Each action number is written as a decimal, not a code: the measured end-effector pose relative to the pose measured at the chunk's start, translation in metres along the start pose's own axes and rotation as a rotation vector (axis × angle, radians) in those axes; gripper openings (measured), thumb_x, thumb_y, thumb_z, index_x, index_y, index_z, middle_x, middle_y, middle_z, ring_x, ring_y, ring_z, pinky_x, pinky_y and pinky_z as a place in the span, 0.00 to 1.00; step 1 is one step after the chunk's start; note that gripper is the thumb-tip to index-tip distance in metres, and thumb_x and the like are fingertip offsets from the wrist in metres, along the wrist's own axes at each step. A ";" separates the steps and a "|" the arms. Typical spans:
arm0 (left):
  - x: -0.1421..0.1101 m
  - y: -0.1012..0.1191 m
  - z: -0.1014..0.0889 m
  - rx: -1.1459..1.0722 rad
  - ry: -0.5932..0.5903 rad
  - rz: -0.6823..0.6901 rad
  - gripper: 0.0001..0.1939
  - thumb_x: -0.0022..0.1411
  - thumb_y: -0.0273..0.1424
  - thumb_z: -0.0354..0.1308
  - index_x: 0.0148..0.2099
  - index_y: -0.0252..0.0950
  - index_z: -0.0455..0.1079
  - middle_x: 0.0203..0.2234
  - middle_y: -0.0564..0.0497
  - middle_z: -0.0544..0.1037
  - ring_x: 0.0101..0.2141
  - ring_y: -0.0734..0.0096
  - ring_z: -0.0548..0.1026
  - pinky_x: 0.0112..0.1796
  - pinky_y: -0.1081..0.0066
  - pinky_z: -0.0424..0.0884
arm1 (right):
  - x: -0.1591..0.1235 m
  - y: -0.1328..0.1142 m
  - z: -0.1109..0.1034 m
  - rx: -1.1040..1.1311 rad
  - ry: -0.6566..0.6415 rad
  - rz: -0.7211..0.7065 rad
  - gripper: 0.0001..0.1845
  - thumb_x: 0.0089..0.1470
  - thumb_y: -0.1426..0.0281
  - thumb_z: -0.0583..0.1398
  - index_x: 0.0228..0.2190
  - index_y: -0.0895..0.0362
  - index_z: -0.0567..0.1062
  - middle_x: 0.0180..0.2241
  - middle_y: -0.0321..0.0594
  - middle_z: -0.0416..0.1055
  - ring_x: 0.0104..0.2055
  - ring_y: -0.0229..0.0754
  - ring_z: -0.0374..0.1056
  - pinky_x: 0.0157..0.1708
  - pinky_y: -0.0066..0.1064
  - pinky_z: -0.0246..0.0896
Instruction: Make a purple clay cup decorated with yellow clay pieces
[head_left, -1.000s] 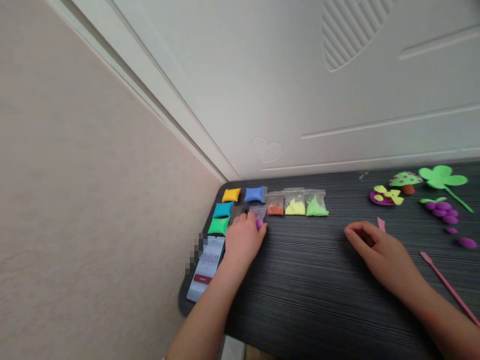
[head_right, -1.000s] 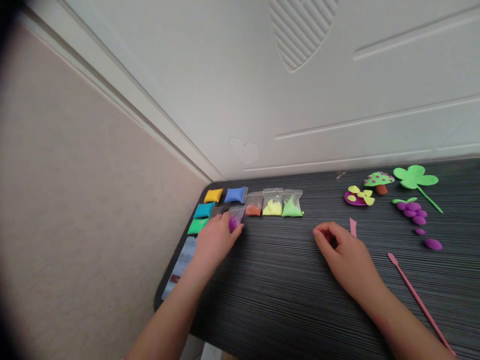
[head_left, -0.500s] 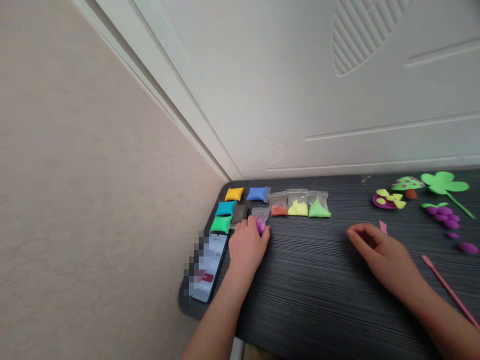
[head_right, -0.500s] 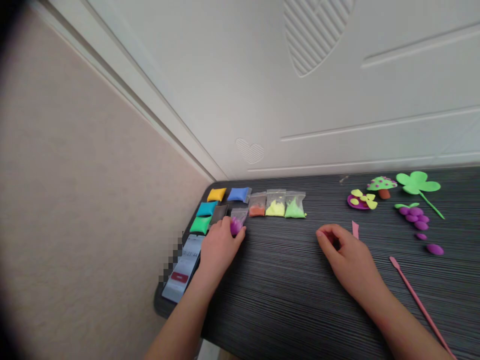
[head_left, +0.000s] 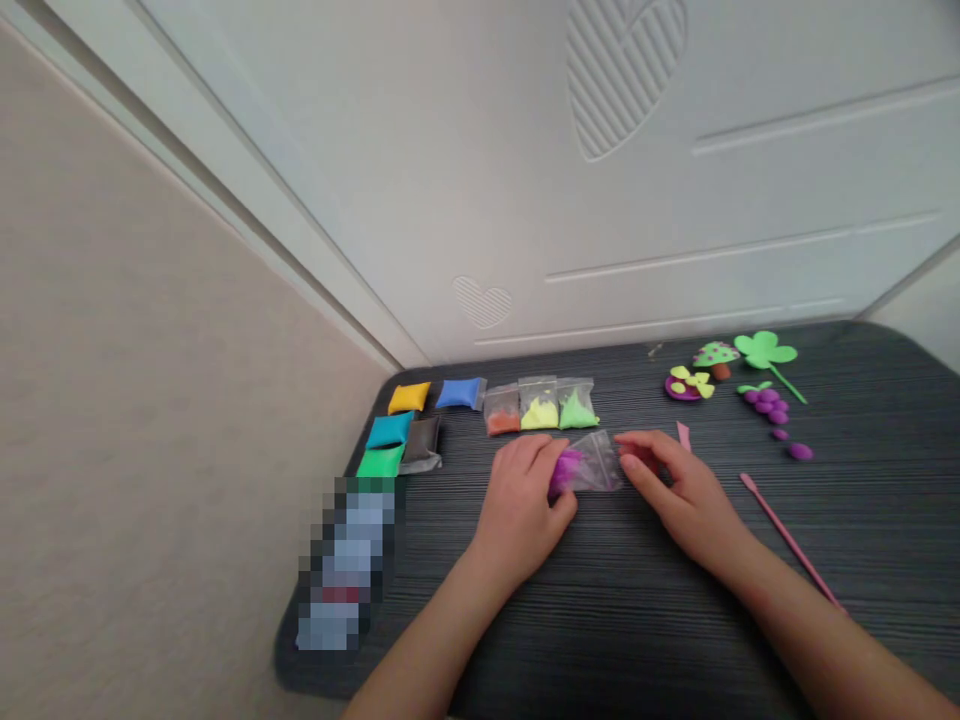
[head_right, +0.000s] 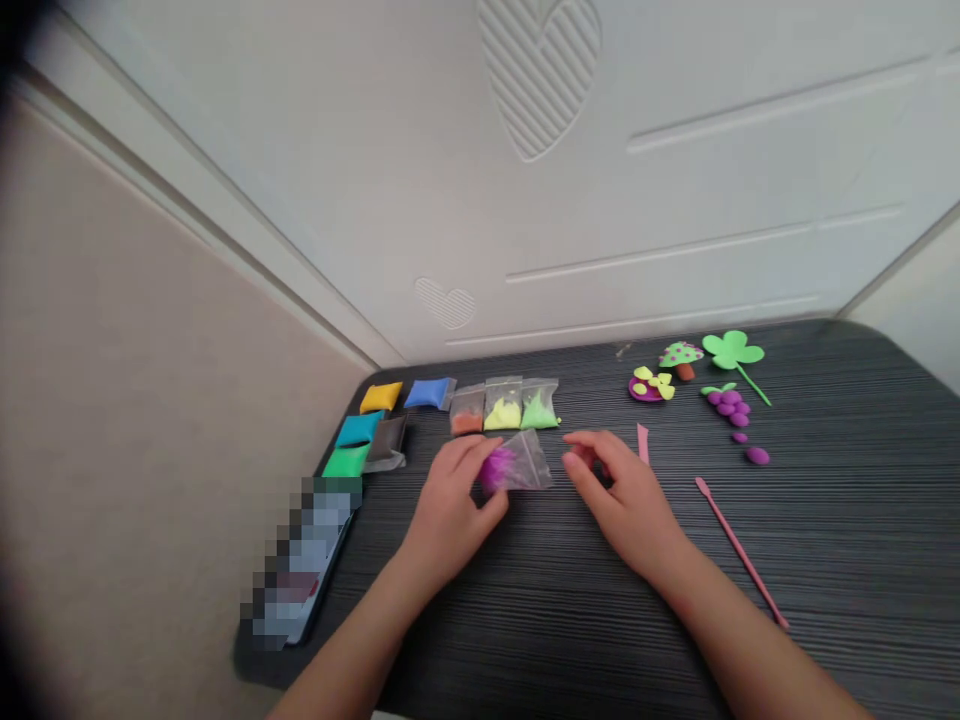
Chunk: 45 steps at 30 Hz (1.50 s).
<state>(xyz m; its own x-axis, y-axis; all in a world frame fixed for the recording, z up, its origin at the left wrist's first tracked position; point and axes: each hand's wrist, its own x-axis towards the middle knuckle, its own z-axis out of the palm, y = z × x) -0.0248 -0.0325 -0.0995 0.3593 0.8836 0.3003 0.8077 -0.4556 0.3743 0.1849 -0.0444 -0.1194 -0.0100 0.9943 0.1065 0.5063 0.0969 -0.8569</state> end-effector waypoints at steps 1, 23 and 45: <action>0.004 0.006 0.006 -0.031 -0.026 0.048 0.23 0.52 0.26 0.55 0.52 0.36 0.62 0.46 0.47 0.68 0.48 0.63 0.64 0.51 0.63 0.61 | -0.001 -0.002 0.000 0.026 -0.014 -0.031 0.14 0.55 0.61 0.53 0.41 0.53 0.69 0.37 0.38 0.70 0.38 0.40 0.65 0.38 0.32 0.58; 0.019 -0.002 0.044 -1.561 -0.242 -0.574 0.28 0.54 0.32 0.59 0.57 0.42 0.56 0.42 0.49 0.72 0.39 0.72 0.73 0.43 0.68 0.70 | 0.005 -0.003 0.002 0.576 -0.112 0.271 0.10 0.49 0.63 0.60 0.24 0.57 0.68 0.23 0.31 0.63 0.27 0.32 0.58 0.29 0.26 0.54; 0.002 0.013 0.028 -0.652 0.085 -0.044 0.07 0.55 0.32 0.58 0.37 0.37 0.65 0.32 0.51 0.69 0.37 0.70 0.67 0.42 0.67 0.64 | -0.008 -0.016 0.007 0.251 -0.101 0.089 0.10 0.48 0.65 0.62 0.22 0.56 0.68 0.24 0.34 0.66 0.28 0.36 0.62 0.29 0.29 0.56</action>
<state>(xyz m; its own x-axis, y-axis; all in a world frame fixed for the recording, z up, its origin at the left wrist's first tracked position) -0.0005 -0.0341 -0.1188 0.2722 0.9035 0.3310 0.3622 -0.4149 0.8347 0.1706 -0.0541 -0.1100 -0.0674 0.9976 -0.0149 0.2800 0.0045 -0.9600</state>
